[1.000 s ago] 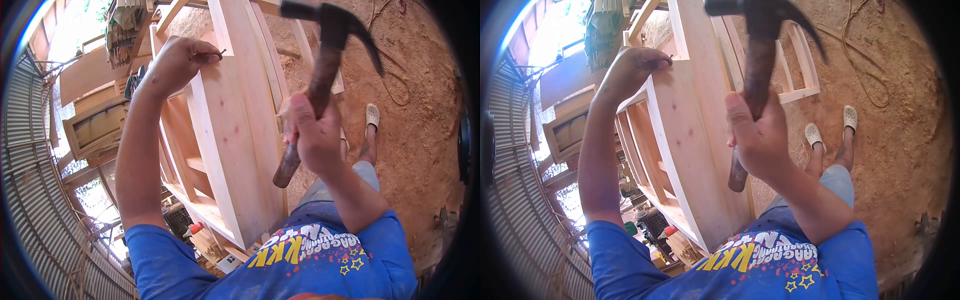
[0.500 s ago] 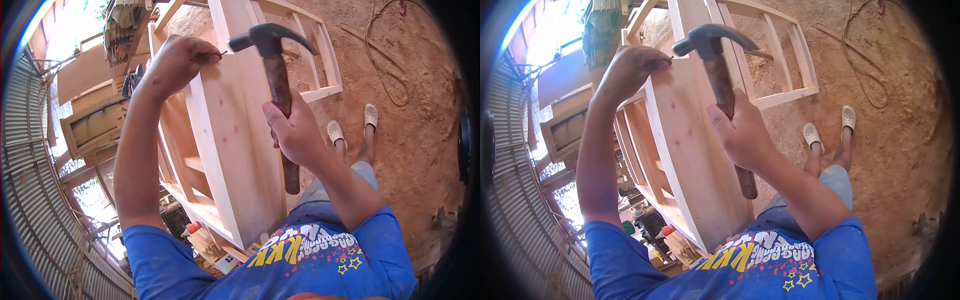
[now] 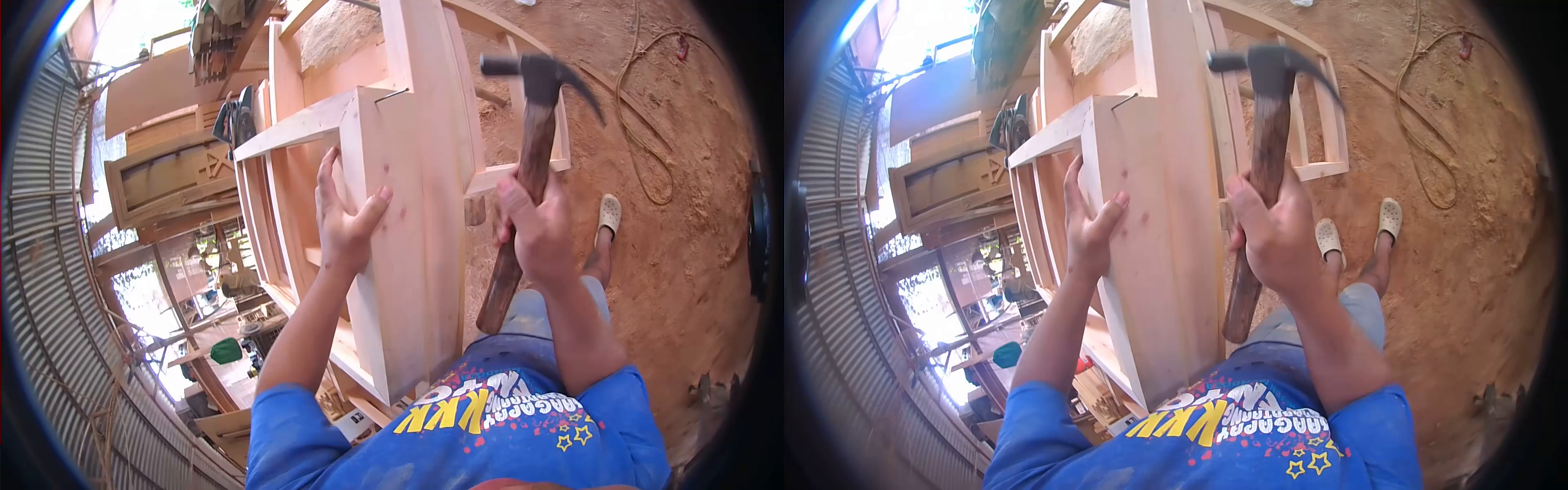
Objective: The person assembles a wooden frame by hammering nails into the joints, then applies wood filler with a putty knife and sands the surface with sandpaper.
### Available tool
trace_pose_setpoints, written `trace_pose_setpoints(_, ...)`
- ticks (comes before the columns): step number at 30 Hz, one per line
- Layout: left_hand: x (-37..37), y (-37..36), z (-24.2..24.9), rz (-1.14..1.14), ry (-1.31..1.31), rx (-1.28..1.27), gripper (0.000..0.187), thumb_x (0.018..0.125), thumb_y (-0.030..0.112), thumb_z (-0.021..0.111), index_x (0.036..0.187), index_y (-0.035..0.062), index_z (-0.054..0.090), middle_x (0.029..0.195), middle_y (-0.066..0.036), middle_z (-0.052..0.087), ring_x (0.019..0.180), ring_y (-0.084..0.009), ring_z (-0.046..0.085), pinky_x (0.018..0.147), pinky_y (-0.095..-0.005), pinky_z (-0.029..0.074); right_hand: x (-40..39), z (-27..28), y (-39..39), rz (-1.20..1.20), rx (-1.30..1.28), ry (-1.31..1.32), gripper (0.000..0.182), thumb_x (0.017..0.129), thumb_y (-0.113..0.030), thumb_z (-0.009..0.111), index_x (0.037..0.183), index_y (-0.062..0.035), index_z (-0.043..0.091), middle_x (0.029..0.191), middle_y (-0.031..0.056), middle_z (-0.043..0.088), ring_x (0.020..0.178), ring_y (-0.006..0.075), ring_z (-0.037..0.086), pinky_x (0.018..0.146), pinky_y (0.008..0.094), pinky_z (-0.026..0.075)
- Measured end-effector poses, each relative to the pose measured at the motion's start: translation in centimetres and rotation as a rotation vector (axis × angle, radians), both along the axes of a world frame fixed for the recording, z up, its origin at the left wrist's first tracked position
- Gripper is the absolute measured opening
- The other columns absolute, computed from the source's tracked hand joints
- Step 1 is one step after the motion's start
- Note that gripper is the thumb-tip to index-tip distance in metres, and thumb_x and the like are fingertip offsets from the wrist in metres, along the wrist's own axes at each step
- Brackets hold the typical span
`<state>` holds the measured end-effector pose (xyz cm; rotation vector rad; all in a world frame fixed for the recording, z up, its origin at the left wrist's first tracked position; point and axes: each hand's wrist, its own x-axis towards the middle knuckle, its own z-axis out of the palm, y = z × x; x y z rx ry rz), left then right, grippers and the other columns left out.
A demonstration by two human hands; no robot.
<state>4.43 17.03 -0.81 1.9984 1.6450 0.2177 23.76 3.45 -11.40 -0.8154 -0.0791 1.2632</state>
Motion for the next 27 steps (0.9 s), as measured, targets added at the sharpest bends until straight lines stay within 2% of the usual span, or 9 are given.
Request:
trace_pose_setpoints(2,0.0,-0.2,0.4,0.027,0.032,0.011,0.105,0.082,0.048,0.080,0.164,0.0067,0.028,0.157,-0.028,0.039,0.146,-0.0416,0.040,0.122,-0.0509,0.032,1.0,2.8,1.5,-0.085,0.043,0.030,0.019,0.108,-0.018,0.061,0.115,-0.0031,0.050,0.070,0.0004,0.054,0.053,0.0083,0.052,0.053,0.0279,0.050)
trace_pose_setpoints(5,-0.4,0.8,0.1,-0.012,0.015,0.033,0.105,0.084,0.047,0.079,0.164,0.0080,0.025,0.155,-0.028,0.041,0.143,-0.0422,0.043,0.121,-0.0501,0.033,-1.9,0.5,0.1,-0.045,0.200,0.064,0.018,0.107,-0.015,0.061,0.116,-0.0039,0.049,0.070,0.0009,0.054,0.053,0.0086,0.052,0.054,0.0287,0.049)
trace_pose_setpoints(7,-0.4,0.9,-0.2,-0.018,0.023,0.029,0.108,0.083,0.050,0.079,0.166,0.0089,0.022,0.155,-0.028,0.040,0.143,-0.0425,0.043,0.121,-0.0495,0.032,-2.7,0.1,-0.9,0.034,0.132,0.155,0.016,0.107,-0.014,0.062,0.114,-0.0048,0.050,0.070,0.0007,0.054,0.052,0.0082,0.051,0.051,0.0280,0.047)
trace_pose_setpoints(11,-0.9,1.2,-0.1,0.007,0.094,0.001,0.122,0.081,0.064,0.078,0.169,0.0105,0.013,0.159,-0.031,0.036,0.149,-0.0431,0.038,0.123,-0.0499,0.030,-3.2,0.1,-1.1,0.140,0.067,0.144,0.015,0.105,-0.013,0.064,0.111,-0.0049,0.053,0.070,0.0003,0.055,0.051,0.0080,0.052,0.048,0.0266,0.045)
trace_pose_setpoints(15,-0.1,3.0,0.5,0.236,-0.073,-0.209,0.138,0.077,0.082,0.074,0.170,0.0069,0.005,0.162,-0.034,0.034,0.153,-0.0442,0.037,0.124,-0.0513,0.029,-1.2,-0.2,-2.1,0.169,0.077,0.017,0.015,0.104,-0.012,0.066,0.110,-0.0044,0.055,0.071,0.0006,0.057,0.050,0.0075,0.052,0.048,0.0256,0.045)
trace_pose_setpoints(19,-2.1,6.3,0.9,0.211,-0.134,-0.468,0.125,0.079,0.072,0.081,0.160,-0.0024,0.021,0.152,-0.023,0.045,0.141,-0.0318,0.052,0.113,-0.0470,0.048,0.4,-1.4,-3.8,0.140,0.055,0.029,0.014,0.104,-0.011,0.065,0.110,-0.0039,0.055,0.069,0.0004,0.056,0.051,0.0068,0.053,0.048,0.0252,0.046)
trace_pose_setpoints(20,-2.2,7.1,1.3,0.194,-0.182,-0.577,0.118,0.079,0.063,0.088,0.155,-0.0029,0.026,0.149,-0.022,0.048,0.139,-0.0303,0.054,0.109,-0.0465,0.052,0.7,-1.7,-4.0,0.137,0.063,0.062,0.013,0.104,-0.010,0.064,0.110,-0.0036,0.054,0.068,0.0002,0.055,0.051,0.0074,0.052,0.048,0.0259,0.046)
trace_pose_setpoints(23,-1.2,7.7,1.9,0.299,-0.223,-0.687,0.115,0.079,0.057,0.090,0.154,-0.0032,0.027,0.149,-0.021,0.049,0.139,-0.0295,0.054,0.111,-0.0477,0.050,1.0,-2.3,-4.2,0.082,-0.030,0.088,0.013,0.104,-0.009,0.062,0.111,-0.0037,0.052,0.068,0.0006,0.055,0.050,0.0084,0.052,0.048,0.0269,0.047)
trace_pose_setpoints(27,0.5,6.4,2.9,0.352,-0.204,-0.585,0.135,0.081,0.050,0.090,0.160,-0.0100,-0.001,0.151,-0.030,0.046,0.135,-0.0349,0.059,0.108,-0.0510,0.053,1.6,-1.2,-3.2,0.122,0.018,0.101,0.015,0.104,-0.009,0.063,0.111,-0.0035,0.051,0.070,0.0001,0.055,0.051,0.0083,0.051,0.048,0.0267,0.046)
